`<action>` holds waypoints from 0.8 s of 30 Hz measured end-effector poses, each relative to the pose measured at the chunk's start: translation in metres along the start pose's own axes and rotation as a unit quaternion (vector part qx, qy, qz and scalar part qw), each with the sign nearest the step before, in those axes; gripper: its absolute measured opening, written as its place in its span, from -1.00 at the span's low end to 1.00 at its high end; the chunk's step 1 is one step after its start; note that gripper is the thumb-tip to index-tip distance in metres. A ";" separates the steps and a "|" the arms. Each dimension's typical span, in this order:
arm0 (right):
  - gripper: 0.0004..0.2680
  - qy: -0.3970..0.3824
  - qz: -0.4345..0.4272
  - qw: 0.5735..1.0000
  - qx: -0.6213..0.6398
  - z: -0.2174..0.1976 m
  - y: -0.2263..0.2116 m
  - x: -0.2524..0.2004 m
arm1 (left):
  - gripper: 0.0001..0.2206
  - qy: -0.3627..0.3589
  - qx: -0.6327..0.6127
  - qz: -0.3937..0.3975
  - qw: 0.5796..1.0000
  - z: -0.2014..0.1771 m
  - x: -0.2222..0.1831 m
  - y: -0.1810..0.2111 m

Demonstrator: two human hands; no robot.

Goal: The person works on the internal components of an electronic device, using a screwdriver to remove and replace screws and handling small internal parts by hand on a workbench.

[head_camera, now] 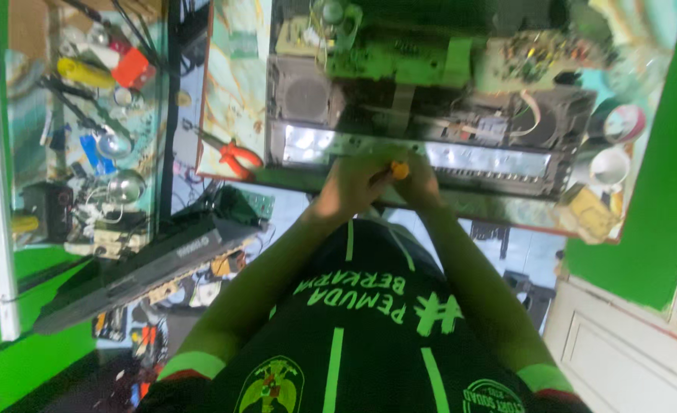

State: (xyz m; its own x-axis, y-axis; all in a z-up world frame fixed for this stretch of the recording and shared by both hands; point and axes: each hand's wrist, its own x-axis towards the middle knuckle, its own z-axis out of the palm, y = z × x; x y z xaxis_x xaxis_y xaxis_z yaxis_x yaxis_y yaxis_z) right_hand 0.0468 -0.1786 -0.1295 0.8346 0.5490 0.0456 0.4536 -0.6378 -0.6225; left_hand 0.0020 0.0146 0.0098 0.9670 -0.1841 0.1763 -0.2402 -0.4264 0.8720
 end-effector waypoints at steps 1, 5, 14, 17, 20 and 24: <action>-0.85 0.003 -0.026 1.000 -0.010 -0.004 -0.005 0.004 | -0.72 -0.014 -0.010 -0.029 0.999 0.000 0.000 0.001; -0.80 -0.020 0.019 0.993 0.114 -0.038 -0.034 0.001 | -0.74 0.006 0.014 -0.027 1.000 0.002 -0.001 0.000; -0.76 0.120 0.075 0.966 0.217 -0.137 -0.119 -0.029 | -0.75 0.063 0.074 0.014 0.995 0.014 -0.009 -0.004; -0.69 0.080 0.091 0.964 0.235 -0.160 -0.137 -0.024 | -0.81 0.071 0.094 0.037 0.992 0.023 -0.007 -0.004; -0.77 0.100 -0.135 0.981 0.101 -0.173 -0.143 -0.013 | -0.82 0.093 0.095 0.068 0.989 0.023 -0.002 -0.003; -0.77 0.090 -0.077 0.986 0.119 -0.170 -0.140 -0.010 | -0.81 0.069 0.062 0.043 0.995 0.019 0.000 0.006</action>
State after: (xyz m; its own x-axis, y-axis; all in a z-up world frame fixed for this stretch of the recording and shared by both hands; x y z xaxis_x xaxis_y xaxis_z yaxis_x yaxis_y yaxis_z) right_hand 0.0277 -0.1869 0.0903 0.8136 0.5109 0.2775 0.5099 -0.3977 -0.7628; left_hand -0.0013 -0.0051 0.0062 0.9429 -0.1043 0.3164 -0.3228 -0.5213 0.7900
